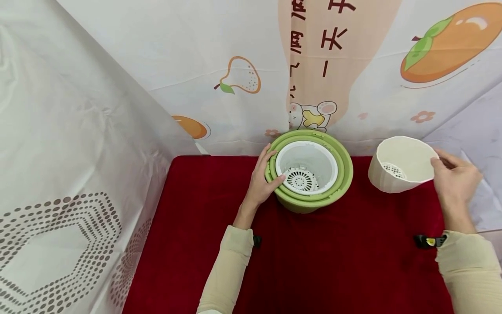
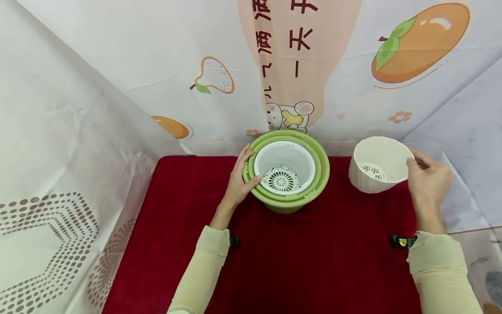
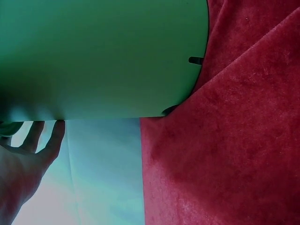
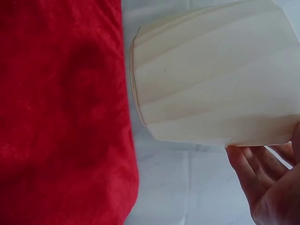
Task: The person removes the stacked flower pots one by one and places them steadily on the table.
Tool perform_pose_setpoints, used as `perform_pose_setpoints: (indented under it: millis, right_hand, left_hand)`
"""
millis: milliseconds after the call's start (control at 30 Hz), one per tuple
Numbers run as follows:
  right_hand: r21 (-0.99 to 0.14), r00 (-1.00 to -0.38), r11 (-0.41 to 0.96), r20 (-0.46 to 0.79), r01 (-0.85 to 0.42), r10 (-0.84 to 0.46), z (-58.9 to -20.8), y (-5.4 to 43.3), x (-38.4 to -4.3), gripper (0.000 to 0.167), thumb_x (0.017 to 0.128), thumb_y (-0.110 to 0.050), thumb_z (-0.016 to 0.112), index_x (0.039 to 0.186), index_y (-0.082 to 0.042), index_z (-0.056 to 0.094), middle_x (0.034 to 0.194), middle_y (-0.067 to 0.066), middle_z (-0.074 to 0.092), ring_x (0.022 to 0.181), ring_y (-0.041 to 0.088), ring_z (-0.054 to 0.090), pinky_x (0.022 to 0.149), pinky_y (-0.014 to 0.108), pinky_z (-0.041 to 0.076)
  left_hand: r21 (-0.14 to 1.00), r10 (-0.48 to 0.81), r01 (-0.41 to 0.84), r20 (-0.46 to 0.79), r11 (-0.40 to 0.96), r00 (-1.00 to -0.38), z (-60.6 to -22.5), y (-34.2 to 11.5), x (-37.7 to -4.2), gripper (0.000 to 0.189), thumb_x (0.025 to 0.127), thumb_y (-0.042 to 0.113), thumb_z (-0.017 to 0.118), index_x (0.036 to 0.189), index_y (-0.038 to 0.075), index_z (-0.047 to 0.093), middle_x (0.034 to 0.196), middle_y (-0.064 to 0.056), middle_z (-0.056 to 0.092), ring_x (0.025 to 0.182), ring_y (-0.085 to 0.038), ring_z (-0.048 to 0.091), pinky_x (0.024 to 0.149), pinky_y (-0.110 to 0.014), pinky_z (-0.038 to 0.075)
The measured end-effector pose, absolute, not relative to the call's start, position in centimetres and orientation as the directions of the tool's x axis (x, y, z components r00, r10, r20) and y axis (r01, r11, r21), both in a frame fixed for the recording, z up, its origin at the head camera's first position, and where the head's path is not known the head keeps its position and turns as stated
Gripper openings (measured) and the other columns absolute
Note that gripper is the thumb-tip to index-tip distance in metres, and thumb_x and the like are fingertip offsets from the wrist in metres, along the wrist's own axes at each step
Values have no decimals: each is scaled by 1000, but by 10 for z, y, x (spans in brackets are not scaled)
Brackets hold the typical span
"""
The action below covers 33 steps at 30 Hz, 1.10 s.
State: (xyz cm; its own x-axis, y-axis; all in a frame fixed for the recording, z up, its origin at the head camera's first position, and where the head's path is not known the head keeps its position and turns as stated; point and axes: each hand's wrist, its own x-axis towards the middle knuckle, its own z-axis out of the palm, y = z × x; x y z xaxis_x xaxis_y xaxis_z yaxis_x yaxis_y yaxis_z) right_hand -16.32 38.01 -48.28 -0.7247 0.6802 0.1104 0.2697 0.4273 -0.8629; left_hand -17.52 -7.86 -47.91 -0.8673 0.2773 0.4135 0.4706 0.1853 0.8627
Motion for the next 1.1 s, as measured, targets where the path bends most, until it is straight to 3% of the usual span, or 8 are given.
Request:
perform_pose_setpoints:
  millis: [533,667,867,1100]
  right_hand:
    - [-906,-668,353,114,235,736,-516,392,-163,28,88,-19,63,113,-21,76,66,-39,56,64,-17,54,65,5,38]
    - [-914,-657,343,122,218,744,-517,387,-163,29,88,-17,62,114,-15,76,65,-39,55,63,-17,54,64,3,39]
    - [-911,-645,350,133,220,752,-528,391,-165,28,88,-17,62,111,-19,77,64,-40,55,61,-18,54,63,3,40]
    - [-914,-631,319,95,251,770,-538,399,-166,28,88,-18,62,112,-23,77,63,-40,54,61,-18,54,64,4,39]
  left_hand:
    - [849,281,496,439,180,-853,-480,-77,-176,65,82,-4,68,140,-16,41,156,-33,20,144,-46,22,114,-58,28]
    - [855,279,487,430,179,-858,-480,-76,-176,65,84,-2,68,141,-15,40,158,-31,19,145,-45,21,113,-58,28]
    - [868,280,465,409,174,-869,-483,-77,-176,65,88,9,68,143,-13,40,159,-28,18,147,-42,20,114,-56,28]
    - [866,274,471,419,166,-866,-481,-77,-176,66,82,-5,67,142,-15,39,157,-32,18,146,-45,20,114,-57,28]
